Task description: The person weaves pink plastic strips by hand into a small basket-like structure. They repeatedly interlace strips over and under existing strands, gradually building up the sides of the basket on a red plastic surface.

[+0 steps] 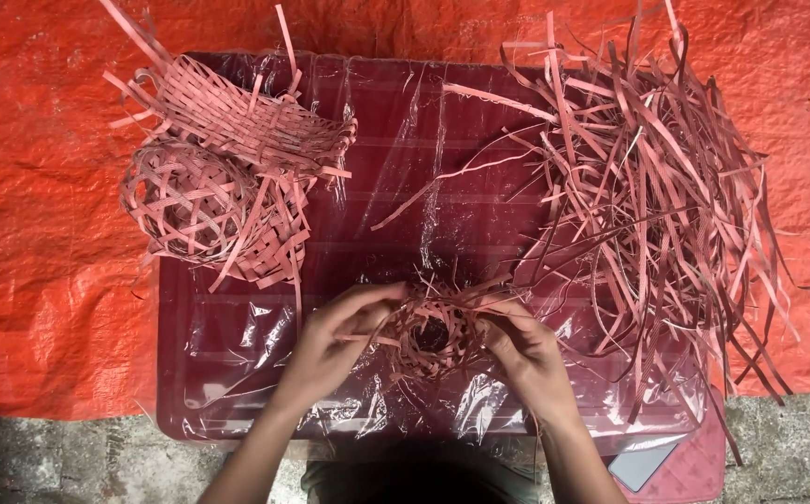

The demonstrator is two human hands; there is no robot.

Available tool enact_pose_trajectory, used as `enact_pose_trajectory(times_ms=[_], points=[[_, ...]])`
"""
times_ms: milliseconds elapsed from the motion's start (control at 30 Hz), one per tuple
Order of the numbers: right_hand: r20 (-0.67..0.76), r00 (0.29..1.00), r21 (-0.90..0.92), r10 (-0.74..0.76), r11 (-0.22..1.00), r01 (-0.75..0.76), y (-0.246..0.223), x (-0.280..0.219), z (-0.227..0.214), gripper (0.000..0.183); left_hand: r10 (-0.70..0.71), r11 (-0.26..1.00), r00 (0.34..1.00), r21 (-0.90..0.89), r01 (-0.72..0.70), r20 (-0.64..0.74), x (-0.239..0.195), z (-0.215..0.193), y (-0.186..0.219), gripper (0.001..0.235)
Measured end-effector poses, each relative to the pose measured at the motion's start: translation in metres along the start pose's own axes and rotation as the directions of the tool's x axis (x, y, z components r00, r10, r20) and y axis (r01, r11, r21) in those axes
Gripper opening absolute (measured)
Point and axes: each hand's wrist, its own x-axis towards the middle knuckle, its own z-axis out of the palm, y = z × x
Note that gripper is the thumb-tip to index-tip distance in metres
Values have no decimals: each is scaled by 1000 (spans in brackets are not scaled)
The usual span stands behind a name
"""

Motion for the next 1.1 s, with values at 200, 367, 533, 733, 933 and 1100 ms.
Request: enact_pose_trajectory(times_ms=[200, 367, 533, 733, 933, 1100], points=[[27, 999, 16, -37, 999, 37, 6, 1, -1, 35, -16, 995, 985, -96, 33, 172, 27, -6, 8, 24], [58, 996, 41, -71, 997, 69, 10, 1, -1, 35, -97, 972, 972, -187, 139, 215, 32, -11, 27, 19], [59, 993, -29, -102, 994, 104, 16, 1, -2, 34, -73, 997, 981, -17, 77, 181, 31, -11, 11, 25], [86, 989, -56, -118, 991, 123, 19, -3, -6, 33, -63, 996, 984, -56, 74, 167, 31, -11, 13, 25], [66, 992, 33, -112, 993, 110, 14, -3, -4, 33, -224, 974, 956, 34, 222, 188, 29, -12, 23, 28], [-7, 994, -123, -105, 987, 104, 33, -12, -12, 35, 321, 897, 921, 241, -370, 222, 15, -15, 17, 59]])
